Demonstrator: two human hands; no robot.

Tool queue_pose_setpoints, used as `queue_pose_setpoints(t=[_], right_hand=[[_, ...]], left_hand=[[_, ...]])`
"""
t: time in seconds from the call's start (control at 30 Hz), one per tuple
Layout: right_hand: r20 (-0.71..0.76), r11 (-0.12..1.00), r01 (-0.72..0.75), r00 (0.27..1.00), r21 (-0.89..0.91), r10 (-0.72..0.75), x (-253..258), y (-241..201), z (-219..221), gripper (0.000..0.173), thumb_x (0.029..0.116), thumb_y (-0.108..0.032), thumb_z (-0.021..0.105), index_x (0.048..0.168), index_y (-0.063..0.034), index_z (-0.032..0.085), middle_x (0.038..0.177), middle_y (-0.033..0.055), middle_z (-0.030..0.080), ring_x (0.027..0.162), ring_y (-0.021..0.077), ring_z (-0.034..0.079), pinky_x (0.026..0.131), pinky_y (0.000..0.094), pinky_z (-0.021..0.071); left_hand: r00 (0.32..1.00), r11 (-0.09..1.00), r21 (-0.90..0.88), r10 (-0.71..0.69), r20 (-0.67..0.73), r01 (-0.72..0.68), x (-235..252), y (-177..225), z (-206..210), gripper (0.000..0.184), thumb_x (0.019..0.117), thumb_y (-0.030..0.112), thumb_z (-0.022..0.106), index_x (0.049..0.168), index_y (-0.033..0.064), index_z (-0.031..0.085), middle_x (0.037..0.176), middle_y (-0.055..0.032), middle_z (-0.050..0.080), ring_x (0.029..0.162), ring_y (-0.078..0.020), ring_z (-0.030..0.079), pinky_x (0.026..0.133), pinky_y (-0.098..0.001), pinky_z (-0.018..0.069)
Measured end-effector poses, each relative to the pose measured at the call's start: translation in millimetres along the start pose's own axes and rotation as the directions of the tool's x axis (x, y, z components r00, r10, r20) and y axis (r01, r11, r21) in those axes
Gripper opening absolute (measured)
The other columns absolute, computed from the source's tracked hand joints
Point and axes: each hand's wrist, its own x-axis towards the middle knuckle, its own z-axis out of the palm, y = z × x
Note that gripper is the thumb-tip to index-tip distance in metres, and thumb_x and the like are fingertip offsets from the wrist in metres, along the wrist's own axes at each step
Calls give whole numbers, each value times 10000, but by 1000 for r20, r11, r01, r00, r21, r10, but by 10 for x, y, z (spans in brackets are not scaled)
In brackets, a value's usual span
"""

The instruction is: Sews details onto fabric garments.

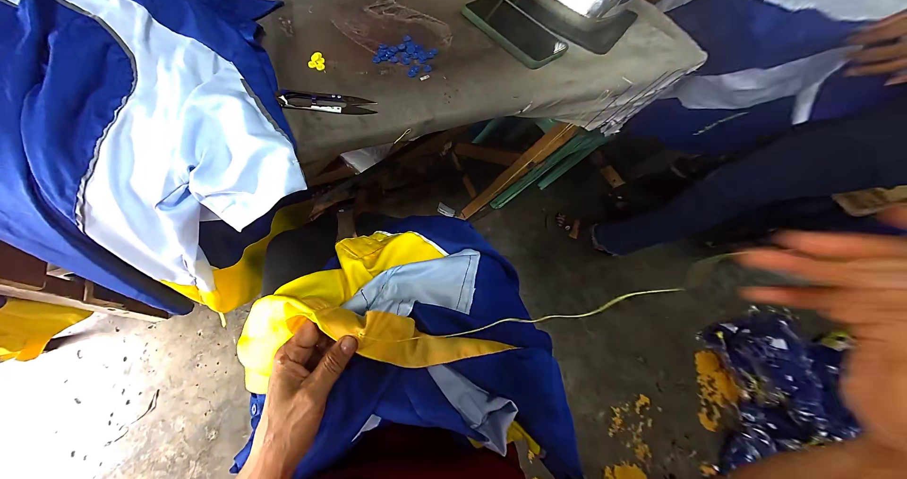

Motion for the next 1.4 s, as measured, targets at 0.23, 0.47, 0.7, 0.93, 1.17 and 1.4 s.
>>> queue_pose_setpoints(t=[0.23,0.47,0.7,0.93,1.17,1.4], right_hand=[[467,903,398,775,160,-425,-258,-948,2124,234,1007,-289,644,1123,-111,743,1091,64,716,1032,168,686,883,329,582],[362,820,456,742,345,-565,-193,-914,2585,199,1048,-174,568,982,-79,730,985,63,681,960,160,656,842,256,554],[297,764,504,717,403,-630,-153,-892,2610,180,1061,-116,510,1012,-40,666,948,94,694,916,194,689,830,293,578],[309,758,467,715,456,-627,-141,-881,2513,160,1048,-85,501,1011,-39,649,865,79,658,839,181,664,787,278,562],[367,772,315,740,553,-564,-122,-930,2425,199,1070,-112,491,1055,8,649,913,112,675,868,155,669,811,268,559],[372,737,232,744,635,-555,-90,-959,2420,184,1073,-118,502,1049,14,628,833,83,662,749,82,639,713,200,533]], left_hand=[[997,999,-2,-52,-53,52,0,30,46,163,949,97,705,1090,17,692,927,-75,739,791,-131,706,759,-281,605],[994,940,329,-108,24,94,59,290,-58,59,958,97,678,968,40,692,784,-13,736,644,-88,690,618,-245,599],[822,47,863,335,460,-502,1231,1243,-7,273,1022,275,583,1093,77,757,1005,-66,749,879,-179,716,765,-394,596],[790,-326,789,166,590,-520,2630,1219,259,174,988,120,639,1075,22,754,1039,-201,728,986,-435,698,785,-617,553],[828,153,825,258,498,-544,1859,1549,476,272,1098,190,464,1243,47,643,980,-98,687,792,-167,673,738,-346,583],[918,648,684,63,391,-335,659,1189,-188,386,1003,398,646,1227,91,717,976,39,727,789,-13,659,685,-190,571]])
